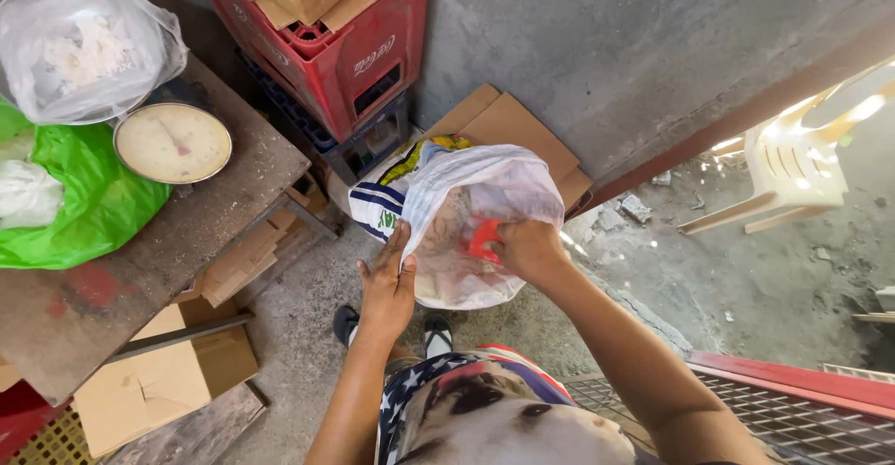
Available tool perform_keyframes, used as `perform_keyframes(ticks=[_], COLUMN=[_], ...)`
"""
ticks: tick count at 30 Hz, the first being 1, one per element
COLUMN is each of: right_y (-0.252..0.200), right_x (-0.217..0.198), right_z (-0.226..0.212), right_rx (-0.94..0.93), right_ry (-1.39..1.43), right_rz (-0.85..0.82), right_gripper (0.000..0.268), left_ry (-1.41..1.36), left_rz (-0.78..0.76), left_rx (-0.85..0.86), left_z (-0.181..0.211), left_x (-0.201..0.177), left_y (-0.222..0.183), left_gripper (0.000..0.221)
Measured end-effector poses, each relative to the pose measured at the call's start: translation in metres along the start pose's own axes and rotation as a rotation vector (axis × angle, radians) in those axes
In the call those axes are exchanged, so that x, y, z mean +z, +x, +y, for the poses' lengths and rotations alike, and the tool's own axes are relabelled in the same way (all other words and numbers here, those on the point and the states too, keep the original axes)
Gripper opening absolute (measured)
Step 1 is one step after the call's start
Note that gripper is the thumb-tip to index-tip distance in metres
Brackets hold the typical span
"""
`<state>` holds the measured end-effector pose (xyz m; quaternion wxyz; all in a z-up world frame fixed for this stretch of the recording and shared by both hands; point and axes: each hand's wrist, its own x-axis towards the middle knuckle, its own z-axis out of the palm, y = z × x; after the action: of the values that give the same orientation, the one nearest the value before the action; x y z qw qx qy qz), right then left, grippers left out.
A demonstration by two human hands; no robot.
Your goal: Scooping white powder from a large bag into smaller plastic bags, weighing them, and tying them shut.
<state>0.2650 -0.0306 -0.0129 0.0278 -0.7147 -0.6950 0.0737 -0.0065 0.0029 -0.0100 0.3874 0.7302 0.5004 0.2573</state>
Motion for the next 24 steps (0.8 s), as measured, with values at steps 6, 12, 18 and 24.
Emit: perform_keyframes(ticks=[6,12,18,24], right_y=[0.004,0.013,0.018,0.01], right_x=[0.027,0.03,0.037,0.024], right_z=[-0.023,-0.035,-0.039,-0.032], right_rx=[-0.027,-0.065,0.009,0.086], right_ry=[0.045,0.07,0.133,0.225], right_rz=[-0.054,0.024,0.013,0.069], right_gripper=[0.038,0.035,0.035,0.033], left_ry=[-0.008,-0.016,-0.025,0.002], left_rz=[-0.01,-0.011,-0.023,-0.026], left_rx=[0.029,0.019,0.006,0.039], left_z=[-0.002,0.004,0.004,0.011], left_x=[0.003,0.001,0.003,-0.003], left_y=[0.001,0.003,0.005,0.005], left_gripper=[0.051,0.051,0.051,0.054])
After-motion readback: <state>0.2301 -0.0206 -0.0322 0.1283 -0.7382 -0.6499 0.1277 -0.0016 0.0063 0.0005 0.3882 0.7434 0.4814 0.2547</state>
